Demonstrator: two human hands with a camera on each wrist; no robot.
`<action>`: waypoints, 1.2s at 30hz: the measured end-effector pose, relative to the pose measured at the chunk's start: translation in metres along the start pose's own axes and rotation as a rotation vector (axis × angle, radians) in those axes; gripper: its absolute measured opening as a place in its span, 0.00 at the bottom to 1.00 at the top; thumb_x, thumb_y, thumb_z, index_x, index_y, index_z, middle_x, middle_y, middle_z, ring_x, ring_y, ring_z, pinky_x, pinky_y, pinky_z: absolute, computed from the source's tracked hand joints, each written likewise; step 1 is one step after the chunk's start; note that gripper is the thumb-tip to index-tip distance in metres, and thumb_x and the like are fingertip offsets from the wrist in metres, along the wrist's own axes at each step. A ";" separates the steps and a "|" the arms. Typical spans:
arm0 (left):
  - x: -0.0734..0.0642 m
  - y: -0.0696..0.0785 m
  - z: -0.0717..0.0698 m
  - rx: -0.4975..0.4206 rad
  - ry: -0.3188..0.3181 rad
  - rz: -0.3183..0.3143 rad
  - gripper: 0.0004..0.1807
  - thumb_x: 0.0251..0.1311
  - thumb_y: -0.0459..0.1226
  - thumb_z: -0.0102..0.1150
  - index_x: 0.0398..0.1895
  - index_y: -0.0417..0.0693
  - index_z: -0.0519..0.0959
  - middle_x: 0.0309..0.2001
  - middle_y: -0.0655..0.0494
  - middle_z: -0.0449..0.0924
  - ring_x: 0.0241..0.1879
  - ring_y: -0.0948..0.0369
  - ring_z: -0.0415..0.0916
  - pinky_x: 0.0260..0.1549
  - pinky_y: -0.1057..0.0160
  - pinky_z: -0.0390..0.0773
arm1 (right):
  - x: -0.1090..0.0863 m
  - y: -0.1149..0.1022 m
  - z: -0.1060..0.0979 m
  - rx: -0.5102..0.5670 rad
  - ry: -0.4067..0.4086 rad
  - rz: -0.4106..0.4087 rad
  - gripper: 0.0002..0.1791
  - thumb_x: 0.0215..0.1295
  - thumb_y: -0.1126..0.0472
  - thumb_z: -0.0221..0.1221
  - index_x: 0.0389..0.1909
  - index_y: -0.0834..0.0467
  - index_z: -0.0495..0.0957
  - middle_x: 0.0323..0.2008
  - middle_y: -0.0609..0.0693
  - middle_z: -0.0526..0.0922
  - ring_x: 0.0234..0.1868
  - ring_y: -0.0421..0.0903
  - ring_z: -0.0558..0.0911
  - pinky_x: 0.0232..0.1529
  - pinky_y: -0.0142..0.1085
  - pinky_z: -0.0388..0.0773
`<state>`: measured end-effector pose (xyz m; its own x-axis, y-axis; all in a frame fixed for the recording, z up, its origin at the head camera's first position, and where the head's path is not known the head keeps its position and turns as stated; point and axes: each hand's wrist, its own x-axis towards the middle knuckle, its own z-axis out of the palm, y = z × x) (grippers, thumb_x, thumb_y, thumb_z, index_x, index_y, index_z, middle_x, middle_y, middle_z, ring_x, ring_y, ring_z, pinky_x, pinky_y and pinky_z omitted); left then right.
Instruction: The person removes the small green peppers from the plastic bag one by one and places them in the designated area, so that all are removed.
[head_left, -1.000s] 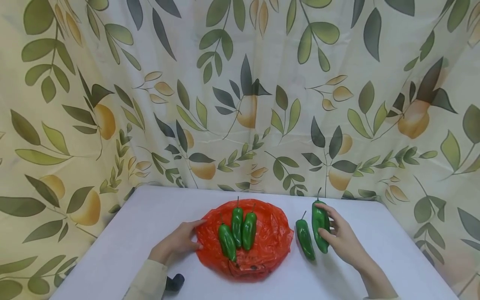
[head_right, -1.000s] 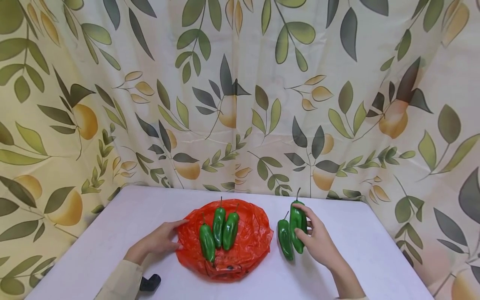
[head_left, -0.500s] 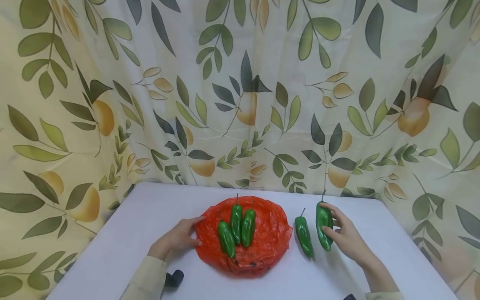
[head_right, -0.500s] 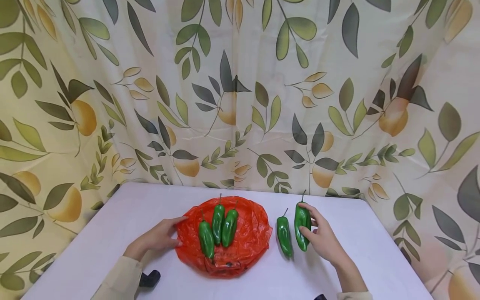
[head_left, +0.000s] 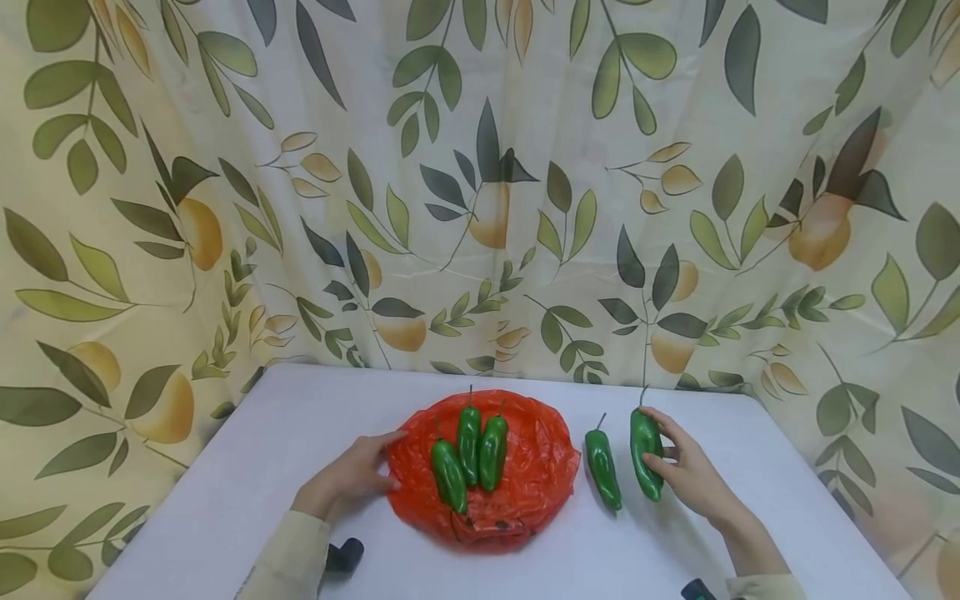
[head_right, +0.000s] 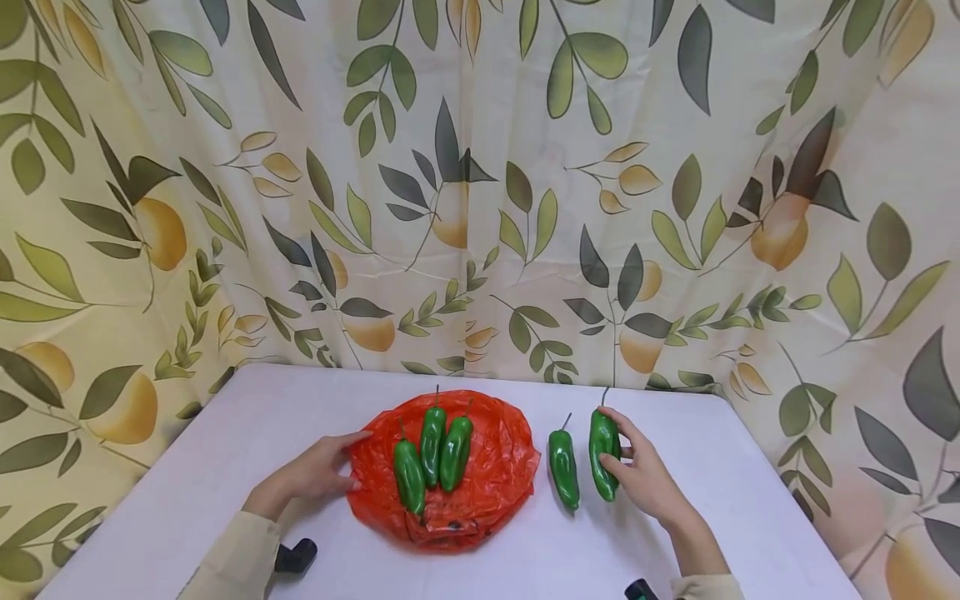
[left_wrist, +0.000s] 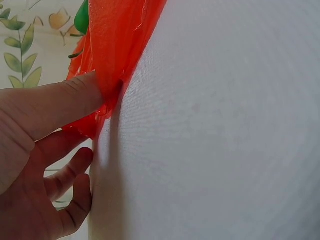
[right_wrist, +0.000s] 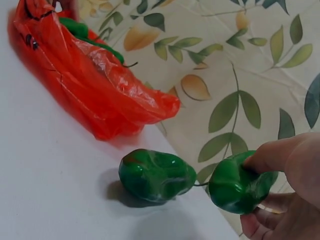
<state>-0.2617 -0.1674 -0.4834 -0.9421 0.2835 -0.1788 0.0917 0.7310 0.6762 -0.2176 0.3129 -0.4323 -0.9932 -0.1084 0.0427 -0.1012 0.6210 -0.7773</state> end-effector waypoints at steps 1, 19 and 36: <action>0.000 0.000 0.000 0.000 -0.001 -0.001 0.43 0.48 0.39 0.72 0.70 0.64 0.65 0.68 0.56 0.69 0.70 0.48 0.62 0.63 0.38 0.69 | 0.000 0.001 0.000 0.000 -0.010 0.012 0.39 0.68 0.66 0.53 0.76 0.51 0.47 0.70 0.74 0.54 0.56 0.69 0.76 0.44 0.46 0.85; 0.000 0.000 -0.002 -0.006 0.008 0.021 0.42 0.49 0.37 0.72 0.70 0.61 0.66 0.68 0.57 0.70 0.70 0.49 0.63 0.64 0.40 0.70 | 0.002 0.016 0.002 -0.049 -0.081 0.076 0.34 0.69 0.67 0.49 0.75 0.50 0.54 0.73 0.70 0.52 0.60 0.71 0.71 0.48 0.48 0.80; 0.002 -0.003 0.001 -0.005 0.008 0.005 0.43 0.48 0.38 0.72 0.70 0.64 0.65 0.68 0.57 0.70 0.71 0.48 0.62 0.63 0.38 0.69 | 0.007 0.033 0.008 -0.019 -0.091 0.138 0.35 0.67 0.67 0.50 0.74 0.52 0.54 0.71 0.72 0.54 0.63 0.73 0.69 0.55 0.52 0.80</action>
<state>-0.2637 -0.1685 -0.4860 -0.9444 0.2817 -0.1695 0.0945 0.7265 0.6807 -0.2276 0.3265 -0.4632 -0.9885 -0.0906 -0.1213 0.0337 0.6491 -0.7600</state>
